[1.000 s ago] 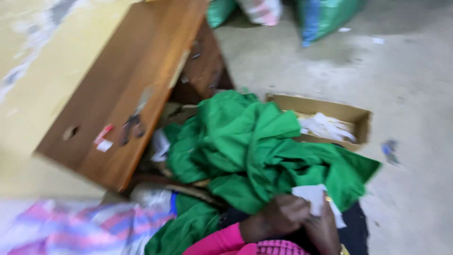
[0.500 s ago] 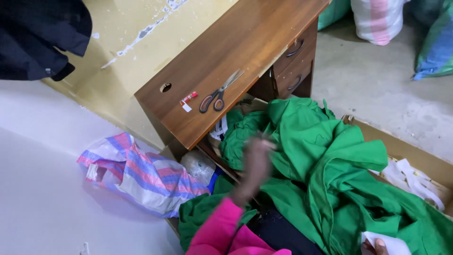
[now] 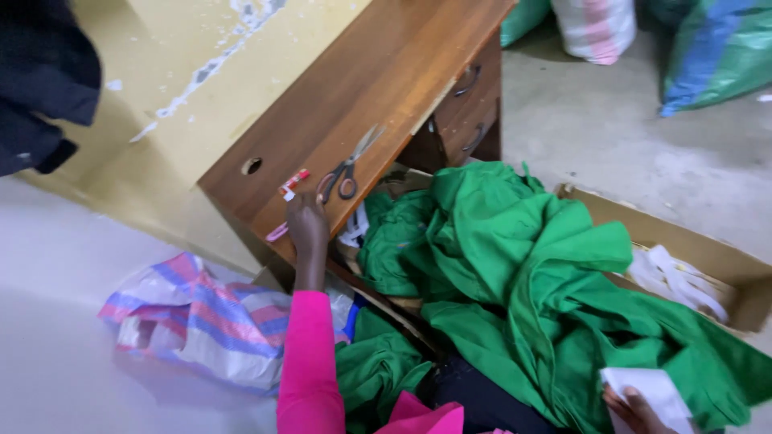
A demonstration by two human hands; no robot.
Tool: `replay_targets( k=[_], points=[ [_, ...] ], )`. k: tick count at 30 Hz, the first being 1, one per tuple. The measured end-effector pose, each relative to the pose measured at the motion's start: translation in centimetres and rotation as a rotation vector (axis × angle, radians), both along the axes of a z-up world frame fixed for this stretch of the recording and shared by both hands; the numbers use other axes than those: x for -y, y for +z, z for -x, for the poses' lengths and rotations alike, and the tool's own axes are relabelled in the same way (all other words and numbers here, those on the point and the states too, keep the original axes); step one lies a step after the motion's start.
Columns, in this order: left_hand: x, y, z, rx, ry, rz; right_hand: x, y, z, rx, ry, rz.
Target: Trimming loose threads and excess fabric from embroidered logos on green garments using scissors.
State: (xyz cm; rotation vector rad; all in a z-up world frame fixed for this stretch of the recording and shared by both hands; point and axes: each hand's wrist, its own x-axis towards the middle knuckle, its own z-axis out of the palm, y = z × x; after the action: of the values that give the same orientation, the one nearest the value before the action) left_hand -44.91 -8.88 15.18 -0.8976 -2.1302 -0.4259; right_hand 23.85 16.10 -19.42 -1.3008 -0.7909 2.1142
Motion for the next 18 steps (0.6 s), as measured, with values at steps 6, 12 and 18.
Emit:
replay_targets(
  k=[6, 12, 18],
  points=[
    [-6.5, 3.4, 3.4, 0.823, 0.297, 0.158, 8.0, 26.0, 4.4, 0.283, -0.208, -0.196],
    [-9.9, 8.4, 1.5, 0.869, 0.381, 0.636, 9.4, 27.2, 4.6, 0.155, -0.181, -0.224],
    [-8.8, 9.7, 0.1, 0.890, 0.283, 0.586, 9.3, 25.9, 2.4, 0.017, -0.089, -0.383]
  ],
)
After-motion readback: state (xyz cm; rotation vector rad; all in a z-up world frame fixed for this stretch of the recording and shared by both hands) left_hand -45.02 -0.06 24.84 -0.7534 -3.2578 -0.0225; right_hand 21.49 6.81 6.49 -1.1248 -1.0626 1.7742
